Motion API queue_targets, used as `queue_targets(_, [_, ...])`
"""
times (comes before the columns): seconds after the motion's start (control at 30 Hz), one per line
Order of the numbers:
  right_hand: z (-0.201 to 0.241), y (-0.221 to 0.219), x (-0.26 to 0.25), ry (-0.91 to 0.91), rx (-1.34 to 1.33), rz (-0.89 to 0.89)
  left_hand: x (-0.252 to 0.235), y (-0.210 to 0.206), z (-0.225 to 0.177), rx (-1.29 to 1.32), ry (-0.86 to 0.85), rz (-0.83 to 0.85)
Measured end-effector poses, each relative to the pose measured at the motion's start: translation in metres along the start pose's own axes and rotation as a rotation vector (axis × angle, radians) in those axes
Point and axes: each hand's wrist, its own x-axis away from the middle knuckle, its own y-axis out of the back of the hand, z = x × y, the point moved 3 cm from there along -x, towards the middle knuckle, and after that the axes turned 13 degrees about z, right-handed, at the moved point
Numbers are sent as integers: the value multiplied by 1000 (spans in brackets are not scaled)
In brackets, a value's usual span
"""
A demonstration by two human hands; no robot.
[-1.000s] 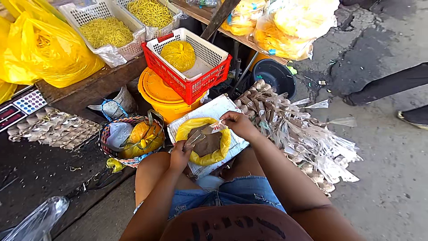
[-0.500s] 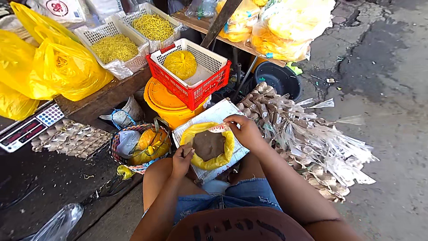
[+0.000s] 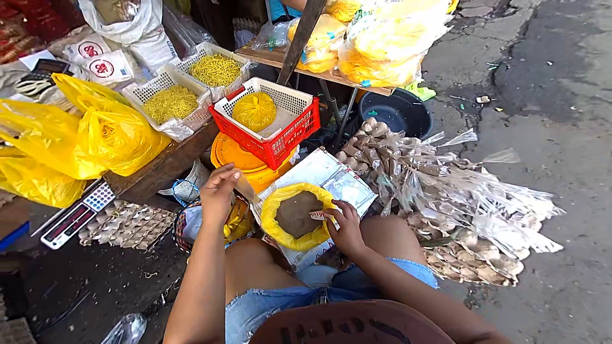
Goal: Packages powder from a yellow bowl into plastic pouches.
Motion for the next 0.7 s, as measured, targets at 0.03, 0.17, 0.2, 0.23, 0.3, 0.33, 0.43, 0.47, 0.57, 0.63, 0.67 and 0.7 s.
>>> queue_targets(0.03, [-1,0,1,32,-16,-28,-5,3,-3,-98,3,1])
queue_targets(0.17, [2,-3,6,147,-52,-74,-18,-2,34,-379,158,87])
queue_targets(0.2, [3,-2,7,170,-60,-69,-17,-7,45,-394,225,108])
queue_targets(0.23, [4,0,5,189,-67,-70,-15,-11,48,-397,241,96])
queue_targets(0.3, [9,7,-1,202,-106,-58,-11,-16,30,-351,150,12])
queue_targets(0.33, [12,10,-2,195,-148,-27,-9,-17,17,-329,111,-14])
queue_targets(0.43, [33,23,-20,165,-292,100,-6,-23,-21,-278,33,10])
queue_targets(0.47, [44,28,-30,155,-331,163,-6,-26,-32,-255,-4,42])
queue_targets(0.57, [75,32,-59,101,-419,449,1,-41,-59,-142,-88,160])
queue_targets(0.63, [88,29,-73,68,-460,628,7,-51,-66,-51,-110,211])
queue_targets(0.67, [91,27,-76,58,-480,690,8,-56,-65,-15,-118,214])
queue_targets(0.7, [93,25,-76,47,-499,742,9,-59,-62,9,-119,206])
